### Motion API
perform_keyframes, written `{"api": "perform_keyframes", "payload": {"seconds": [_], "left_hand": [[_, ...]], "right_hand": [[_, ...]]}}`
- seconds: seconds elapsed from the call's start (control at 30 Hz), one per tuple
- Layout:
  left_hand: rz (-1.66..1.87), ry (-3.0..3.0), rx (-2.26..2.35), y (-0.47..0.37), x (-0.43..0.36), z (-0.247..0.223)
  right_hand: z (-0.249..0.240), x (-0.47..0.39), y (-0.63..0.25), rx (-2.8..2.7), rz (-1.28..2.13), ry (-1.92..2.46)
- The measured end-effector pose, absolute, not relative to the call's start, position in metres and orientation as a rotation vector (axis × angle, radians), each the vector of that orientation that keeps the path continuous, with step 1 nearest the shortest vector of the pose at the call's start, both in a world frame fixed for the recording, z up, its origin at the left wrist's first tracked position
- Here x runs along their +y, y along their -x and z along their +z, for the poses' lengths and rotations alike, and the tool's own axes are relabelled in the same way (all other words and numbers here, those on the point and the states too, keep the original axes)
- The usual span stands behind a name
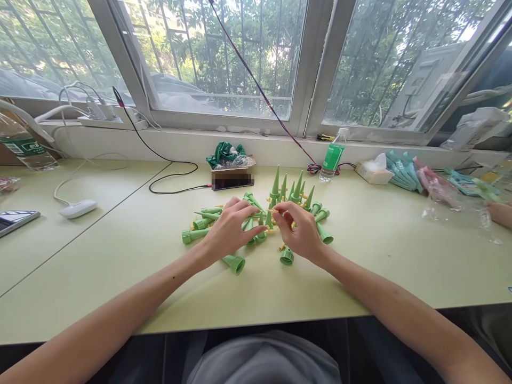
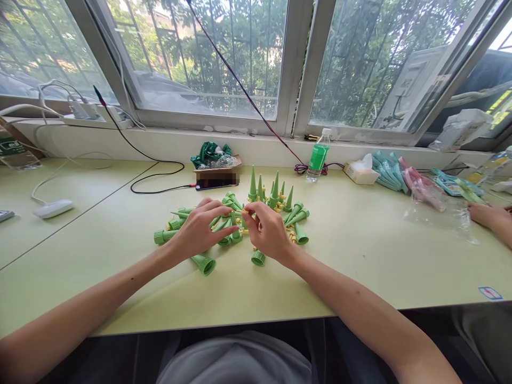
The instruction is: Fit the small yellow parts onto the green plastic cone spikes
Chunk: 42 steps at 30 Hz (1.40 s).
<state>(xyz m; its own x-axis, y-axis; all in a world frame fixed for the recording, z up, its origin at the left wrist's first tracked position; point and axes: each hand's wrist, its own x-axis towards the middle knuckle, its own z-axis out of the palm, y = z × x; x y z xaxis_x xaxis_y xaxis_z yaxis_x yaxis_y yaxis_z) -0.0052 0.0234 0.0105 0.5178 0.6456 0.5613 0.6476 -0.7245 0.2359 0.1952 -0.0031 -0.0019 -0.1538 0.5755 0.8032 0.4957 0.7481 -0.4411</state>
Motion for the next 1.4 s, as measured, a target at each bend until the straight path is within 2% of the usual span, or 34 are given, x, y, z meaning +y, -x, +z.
{"api": "perform_keyframes", "payload": {"seconds": [0.87, 1.4], "left_hand": [[-0.876, 2.921, -1.137, -0.002, 0.019, 0.002], [-1.27, 2.799, -0.91, 0.003, 0.026, 0.027]], "right_hand": [[-0.005, -0.003, -0.195, -1.858, 0.114, 0.854], [-0.003, 0.0, -0.194, -1.795, 0.135, 0.866]]}}
